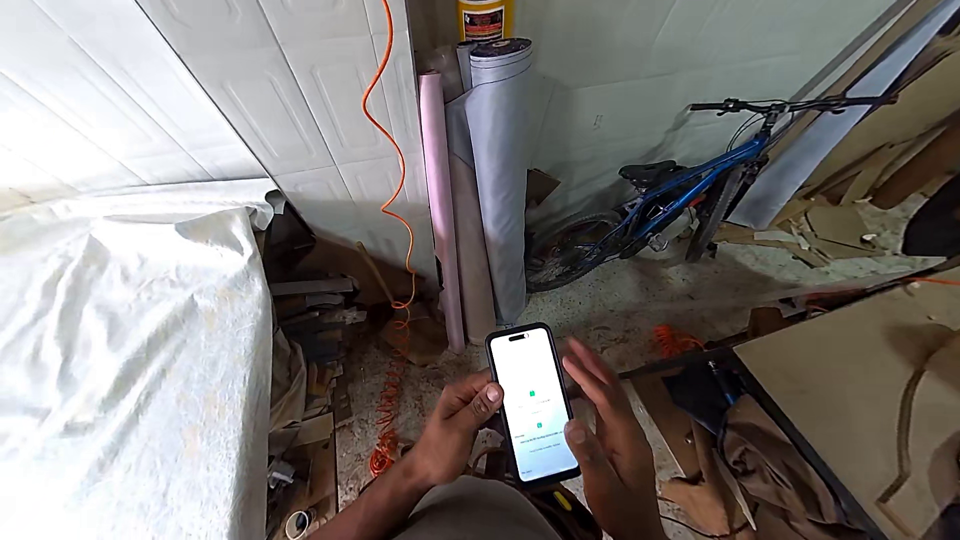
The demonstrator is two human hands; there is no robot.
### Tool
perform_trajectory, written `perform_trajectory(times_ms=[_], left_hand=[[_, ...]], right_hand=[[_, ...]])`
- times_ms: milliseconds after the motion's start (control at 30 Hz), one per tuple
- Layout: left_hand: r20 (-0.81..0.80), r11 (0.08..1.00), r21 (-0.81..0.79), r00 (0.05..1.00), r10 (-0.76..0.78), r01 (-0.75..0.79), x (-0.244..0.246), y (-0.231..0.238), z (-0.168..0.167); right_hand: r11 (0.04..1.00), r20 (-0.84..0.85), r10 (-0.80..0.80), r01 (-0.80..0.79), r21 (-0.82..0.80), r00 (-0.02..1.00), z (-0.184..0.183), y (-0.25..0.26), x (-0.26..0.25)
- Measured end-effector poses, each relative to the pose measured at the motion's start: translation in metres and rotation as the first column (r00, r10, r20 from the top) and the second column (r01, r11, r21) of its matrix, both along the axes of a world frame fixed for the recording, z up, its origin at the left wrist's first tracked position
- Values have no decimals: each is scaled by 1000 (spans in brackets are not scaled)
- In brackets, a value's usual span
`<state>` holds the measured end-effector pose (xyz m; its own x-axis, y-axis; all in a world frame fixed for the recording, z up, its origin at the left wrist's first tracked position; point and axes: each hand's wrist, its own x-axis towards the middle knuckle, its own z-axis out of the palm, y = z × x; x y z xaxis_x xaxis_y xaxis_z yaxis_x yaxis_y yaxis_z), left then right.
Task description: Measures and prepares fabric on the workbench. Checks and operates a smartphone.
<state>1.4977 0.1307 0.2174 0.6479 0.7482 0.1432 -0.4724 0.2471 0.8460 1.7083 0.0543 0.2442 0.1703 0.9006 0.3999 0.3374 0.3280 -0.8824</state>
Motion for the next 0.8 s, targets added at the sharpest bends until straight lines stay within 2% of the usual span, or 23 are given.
perform_trajectory(times_ms=[133, 400, 667, 800], left_hand=[[-10, 999, 17, 1000, -27, 27, 1, 0, 0], [-92, 993, 101, 995, -46, 55, -4, 2, 5], [-74, 998, 61, 997, -28, 33, -12, 6, 1], [-65, 999, 37, 997, -34, 37, -14, 8, -2]], right_hand=[[1000, 121, -6, 4, 20, 993, 13, 15, -2], [998, 202, 62, -58, -24, 977, 20, 35, -17], [994, 153, 104, -107, 6, 983, 16, 20, -20], [996, 109, 33, -42, 79, 993, 22, 15, -18]])
